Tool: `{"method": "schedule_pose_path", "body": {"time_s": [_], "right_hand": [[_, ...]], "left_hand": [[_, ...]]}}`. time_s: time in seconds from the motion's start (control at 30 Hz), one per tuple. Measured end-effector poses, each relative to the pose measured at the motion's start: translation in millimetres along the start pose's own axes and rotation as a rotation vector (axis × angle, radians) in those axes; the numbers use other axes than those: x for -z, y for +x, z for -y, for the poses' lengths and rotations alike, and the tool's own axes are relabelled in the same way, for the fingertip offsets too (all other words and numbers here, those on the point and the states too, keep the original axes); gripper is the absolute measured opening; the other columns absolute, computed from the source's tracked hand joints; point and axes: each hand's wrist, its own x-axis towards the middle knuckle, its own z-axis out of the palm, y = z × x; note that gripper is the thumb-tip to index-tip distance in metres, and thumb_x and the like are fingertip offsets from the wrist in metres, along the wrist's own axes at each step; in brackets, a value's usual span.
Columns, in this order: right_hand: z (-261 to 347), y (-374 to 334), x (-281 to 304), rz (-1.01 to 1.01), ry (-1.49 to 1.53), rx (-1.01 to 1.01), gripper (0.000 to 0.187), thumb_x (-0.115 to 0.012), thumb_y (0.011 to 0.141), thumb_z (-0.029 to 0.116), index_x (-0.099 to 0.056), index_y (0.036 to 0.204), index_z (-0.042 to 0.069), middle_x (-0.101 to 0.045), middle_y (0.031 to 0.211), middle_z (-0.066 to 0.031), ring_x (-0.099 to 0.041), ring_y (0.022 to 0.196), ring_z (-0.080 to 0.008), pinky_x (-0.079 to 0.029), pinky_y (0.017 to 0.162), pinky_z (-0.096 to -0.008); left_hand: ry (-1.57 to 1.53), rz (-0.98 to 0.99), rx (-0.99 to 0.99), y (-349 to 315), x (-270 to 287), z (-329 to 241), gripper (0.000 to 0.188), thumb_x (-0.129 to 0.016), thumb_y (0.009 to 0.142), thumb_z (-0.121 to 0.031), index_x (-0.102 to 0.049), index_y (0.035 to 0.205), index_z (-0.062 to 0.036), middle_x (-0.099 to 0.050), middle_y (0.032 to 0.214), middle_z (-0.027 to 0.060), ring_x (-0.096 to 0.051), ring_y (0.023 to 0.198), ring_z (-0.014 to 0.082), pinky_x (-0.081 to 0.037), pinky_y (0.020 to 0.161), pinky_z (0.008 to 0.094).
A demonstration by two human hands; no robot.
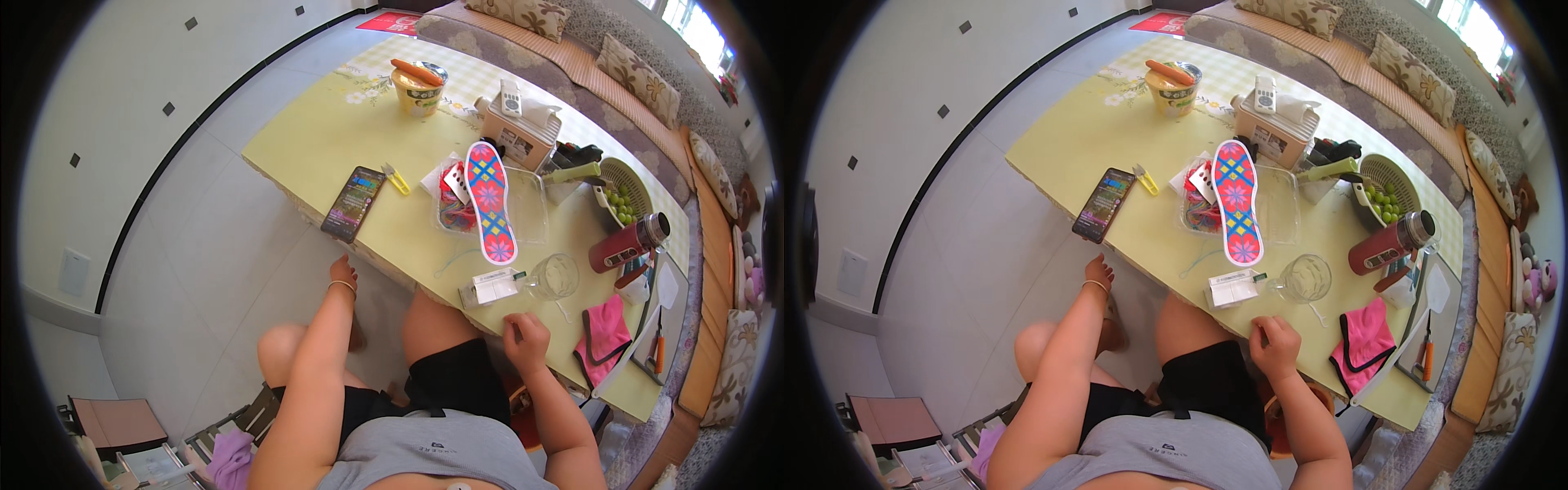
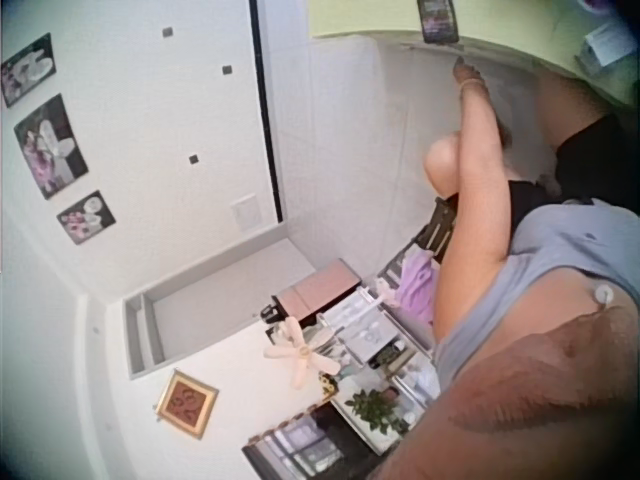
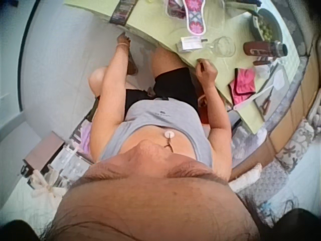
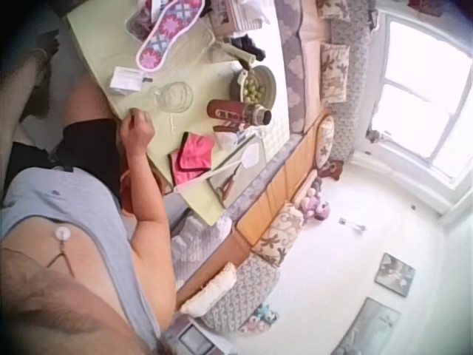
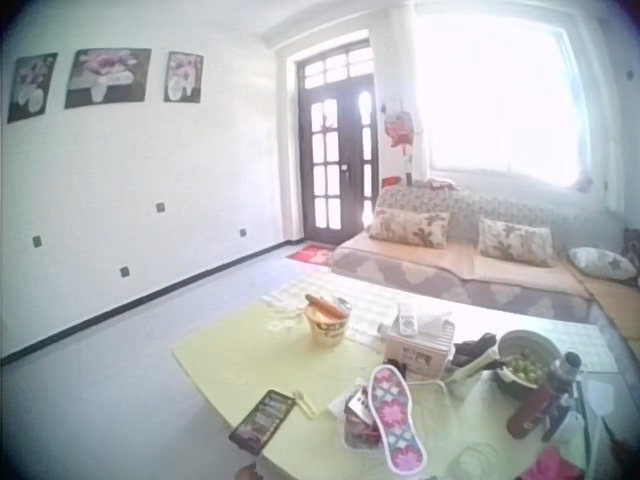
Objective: The person prepares and decorates a shoe insole by cutting a piece of paper with scissors, applying a substance from a container to the insole using a wooden stick, and then smoothing the material over the insole's surface.
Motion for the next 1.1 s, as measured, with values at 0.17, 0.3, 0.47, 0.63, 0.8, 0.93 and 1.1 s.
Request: {"method": "schedule_pose_path", "body": {"time_s": [0.17,0.3,0.47,0.63,0.8,0.93,1.1], "right_hand": [[-4.9,-9.9,3.4,0.019,-0.128,-0.020,0.011,-0.067,0.074,0.002,-0.064,0.082,0.008,-0.057,0.067,-0.0082,-0.058,0.056,-0.0266,-0.046,0.051,-0.0356],[17.2,18.2,-12.0,0.038,-0.010,0.132,0.010,-0.065,0.074,0.001,-0.064,0.082,0.006,-0.057,0.067,-0.0095,-0.057,0.056,-0.0272,-0.044,0.051,-0.0352],[2.1,-6.3,-1.6,-0.001,-0.152,0.040,0.014,-0.065,0.071,0.000,-0.063,0.083,0.008,-0.053,0.065,-0.0076,-0.055,0.054,-0.0271,-0.043,0.048,-0.0365],[4.1,1.7,-9.0,0.004,-0.150,0.119,0.016,-0.066,0.070,0.001,-0.063,0.083,0.009,-0.052,0.066,-0.0075,-0.054,0.054,-0.0276,-0.042,0.048,-0.0374],[1.8,0.3,-7.8,0.005,-0.190,0.141,0.016,-0.066,0.069,0.002,-0.063,0.083,0.009,-0.050,0.066,-0.0078,-0.053,0.055,-0.0281,-0.043,0.048,-0.0380],[2.6,0.8,-6.2,-0.003,-0.182,0.148,0.016,-0.066,0.068,0.002,-0.063,0.083,0.009,-0.050,0.067,-0.0080,-0.053,0.055,-0.0283,-0.043,0.049,-0.0380],[2.4,0.5,-6.1,-0.021,-0.184,0.157,0.016,-0.065,0.069,0.002,-0.064,0.084,0.009,-0.051,0.067,-0.0080,-0.054,0.056,-0.0284,-0.044,0.049,-0.0385]], "left_hand": [[1.031,0.118,-0.950,47.9,-44.3,29.9,0.044,-0.054,0.086,-0.008,-0.056,0.130,-0.0076,-0.053,0.134,0.0252,-0.052,0.123,0.0369,-0.047,0.097,0.0423],[1.291,-0.173,-1.535,159.3,26.3,-7.9,0.055,-0.059,0.085,-0.009,-0.051,0.139,-0.0126,-0.042,0.146,0.0215,-0.043,0.132,0.0362,-0.046,0.102,0.0477],[1.704,-0.048,-0.598,24.0,-47.9,6.1,0.072,-0.066,0.088,-0.024,-0.032,0.150,-0.0098,-0.029,0.155,0.0165,-0.020,0.146,0.0352,-0.044,0.103,0.0489],[2.018,-0.036,-0.665,40.1,-6.6,-2.8,0.087,-0.073,0.082,-0.029,-0.026,0.151,-0.0071,-0.024,0.156,0.0165,-0.024,0.145,0.0363,-0.046,0.100,0.0472],[2.039,0.030,-0.593,8.3,4.0,-21.5,0.098,-0.076,0.075,-0.028,-0.020,0.152,-0.0060,-0.023,0.156,0.0167,-0.049,0.129,0.0344,-0.050,0.095,0.0429],[1.990,0.055,-0.589,-2.2,6.7,-33.3,0.093,-0.077,0.071,-0.022,-0.027,0.148,-0.0074,-0.032,0.149,0.0128,-0.059,0.116,0.0336,-0.052,0.093,0.0446],[2.003,0.114,-0.572,-5.1,10.3,-45.4,0.099,-0.077,0.069,-0.023,-0.023,0.151,-0.0074,-0.028,0.153,0.0146,-0.060,0.116,0.0314,-0.051,0.094,0.0444]]}}
